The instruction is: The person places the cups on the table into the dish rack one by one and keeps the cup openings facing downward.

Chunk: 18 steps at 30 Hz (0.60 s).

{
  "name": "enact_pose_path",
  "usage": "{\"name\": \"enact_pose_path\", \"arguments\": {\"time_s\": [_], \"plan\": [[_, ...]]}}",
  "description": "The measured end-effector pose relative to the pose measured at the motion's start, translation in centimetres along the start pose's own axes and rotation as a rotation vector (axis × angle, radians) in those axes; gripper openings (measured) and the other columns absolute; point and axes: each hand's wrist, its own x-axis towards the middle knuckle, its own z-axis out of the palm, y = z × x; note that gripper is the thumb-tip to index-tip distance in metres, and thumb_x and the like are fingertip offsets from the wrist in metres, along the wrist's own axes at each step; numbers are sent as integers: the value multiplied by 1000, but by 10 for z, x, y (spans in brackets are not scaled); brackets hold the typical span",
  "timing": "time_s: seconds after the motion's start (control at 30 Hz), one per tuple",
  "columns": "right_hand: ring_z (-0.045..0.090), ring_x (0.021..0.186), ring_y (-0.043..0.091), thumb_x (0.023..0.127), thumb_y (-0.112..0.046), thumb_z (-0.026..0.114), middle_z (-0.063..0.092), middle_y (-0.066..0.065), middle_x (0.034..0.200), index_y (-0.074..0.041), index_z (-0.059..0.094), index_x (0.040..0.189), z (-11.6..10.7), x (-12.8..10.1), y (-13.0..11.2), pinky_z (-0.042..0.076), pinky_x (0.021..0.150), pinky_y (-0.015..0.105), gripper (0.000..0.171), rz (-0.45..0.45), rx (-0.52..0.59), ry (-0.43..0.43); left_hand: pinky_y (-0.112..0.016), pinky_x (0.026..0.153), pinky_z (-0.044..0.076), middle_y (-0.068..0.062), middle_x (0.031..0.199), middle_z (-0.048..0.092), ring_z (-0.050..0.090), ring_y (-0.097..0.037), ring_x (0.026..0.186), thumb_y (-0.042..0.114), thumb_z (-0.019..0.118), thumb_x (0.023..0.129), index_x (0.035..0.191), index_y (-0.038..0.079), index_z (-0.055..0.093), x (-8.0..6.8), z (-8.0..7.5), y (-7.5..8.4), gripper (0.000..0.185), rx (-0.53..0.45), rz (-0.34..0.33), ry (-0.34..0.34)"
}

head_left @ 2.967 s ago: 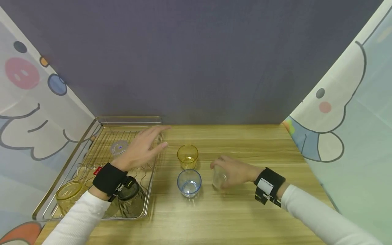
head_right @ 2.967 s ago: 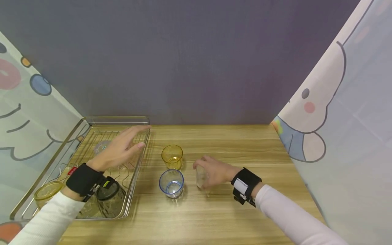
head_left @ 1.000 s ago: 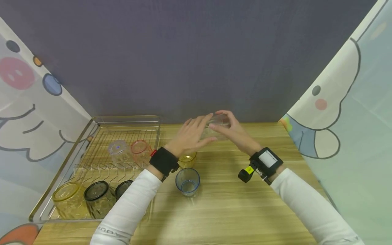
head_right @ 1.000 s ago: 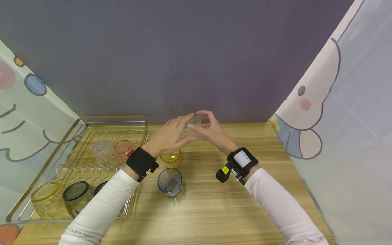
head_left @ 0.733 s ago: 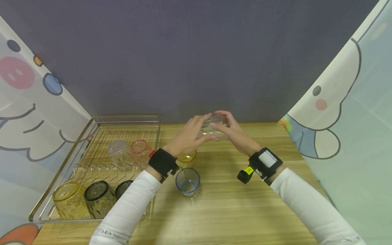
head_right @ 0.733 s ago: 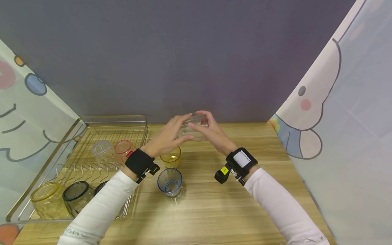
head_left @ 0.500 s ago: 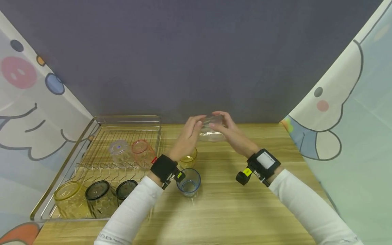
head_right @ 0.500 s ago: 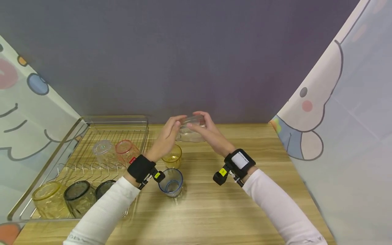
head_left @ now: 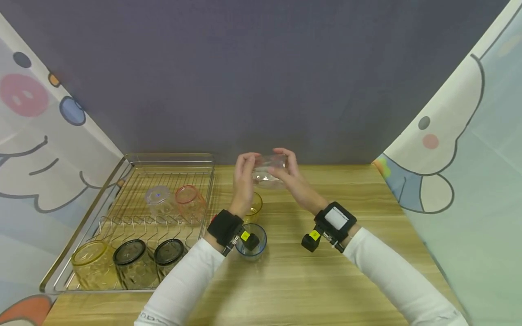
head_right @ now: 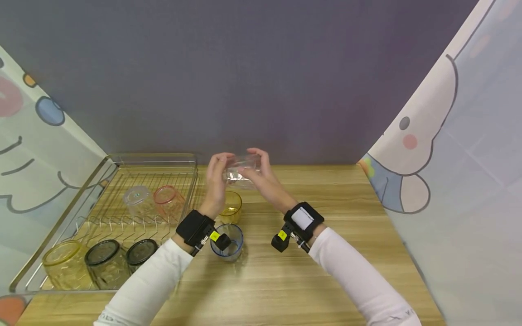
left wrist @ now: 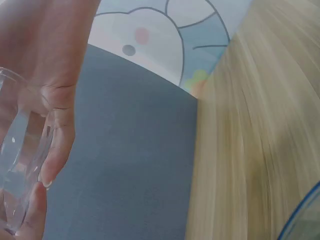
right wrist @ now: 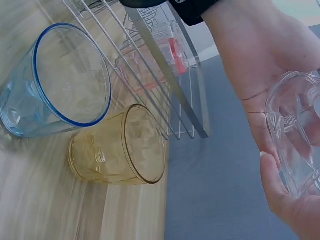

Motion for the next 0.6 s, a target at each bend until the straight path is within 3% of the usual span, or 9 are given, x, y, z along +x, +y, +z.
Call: {"name": "enact_pose_path", "arguments": {"time_s": [0.23, 0.37, 0.47, 0.6], "plan": [[36, 139, 32, 101, -37, 47, 24, 9, 153, -24, 16, 151, 5, 4, 5, 30, 116, 60, 60, 41, -59, 16, -30, 73, 47, -10, 116, 58, 54, -18, 104, 31, 35, 105, 122, 6, 54, 1, -7, -5, 35, 33, 4, 1], [30, 143, 34, 104, -47, 35, 22, 9, 154, -25, 17, 152, 6, 6, 5, 26, 114, 67, 56, 70, -95, 35, -34, 91, 43, -14, 120, 56, 52, -23, 111, 28, 35, 105, 122, 4, 53, 4, -10, -8, 35, 80, 26, -20], [31, 143, 37, 105, -48, 28, 23, 13, 153, -23, 16, 152, 6, 8, 6, 32, 112, 67, 55, 61, -69, 33, -38, 101, 38, -15, 123, 55, 50, -24, 114, 27, 36, 105, 122, 3, 53, 5, -13, -10, 34, 92, 27, -25], [32, 142, 37, 106, -46, 24, 20, 15, 155, -21, 16, 152, 7, 10, 11, 35, 112, 64, 54, 40, -43, 43, -40, 106, 38, -14, 121, 57, 51, -23, 115, 27, 38, 105, 121, 2, 54, 5, -15, -10, 34, 84, 25, -25]]}}
